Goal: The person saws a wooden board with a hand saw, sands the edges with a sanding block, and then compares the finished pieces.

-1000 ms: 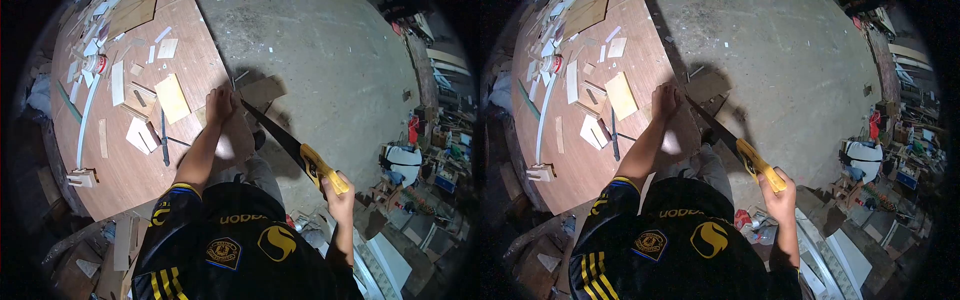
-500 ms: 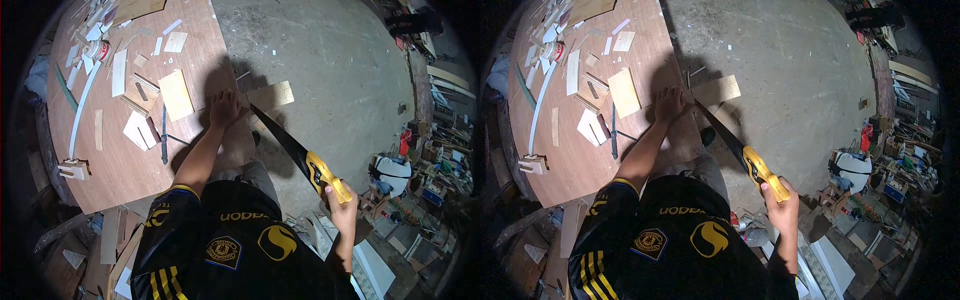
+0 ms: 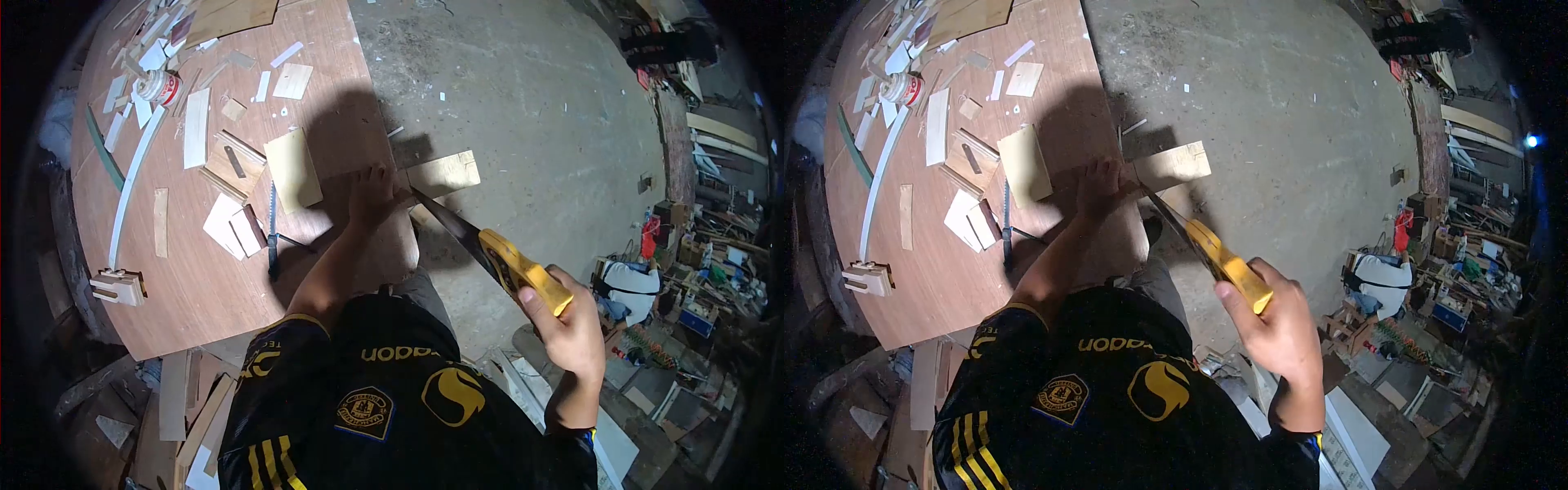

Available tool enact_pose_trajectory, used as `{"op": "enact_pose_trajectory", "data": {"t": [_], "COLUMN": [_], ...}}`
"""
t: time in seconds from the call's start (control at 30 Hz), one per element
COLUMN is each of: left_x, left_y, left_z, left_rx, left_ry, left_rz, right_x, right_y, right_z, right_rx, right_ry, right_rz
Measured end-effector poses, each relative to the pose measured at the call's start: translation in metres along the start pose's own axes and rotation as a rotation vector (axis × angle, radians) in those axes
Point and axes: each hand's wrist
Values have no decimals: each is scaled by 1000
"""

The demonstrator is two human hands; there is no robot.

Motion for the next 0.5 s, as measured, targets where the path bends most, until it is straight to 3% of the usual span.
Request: {"op": "enact_pose_trajectory", "data": {"t": [0.07,0.13,0.27,0.5], "left_x": [-1,-2,0,-5], "left_y": [3,10,11,26], "left_z": [0,-2,-2,-3], "left_rx": [-30,63,4,51], "left_ry": [-3,1,-48,-15], "left_rz": [-12,14,58,22], "right_x": [5,10,12,14], "right_y": [1,2,0,1], "right_z": [-2,-4,-7,-2], "right_rx": [5,40,76,90], "right_ry": [5,100,186,191], "right_rz": [7,103,221,249]}}
Point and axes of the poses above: each hand's wrist, its own z-axis towards the middle knuckle, its own y-axis out of the palm, x = y × z, and after that the axes turned 3 degrees about z, right-handed
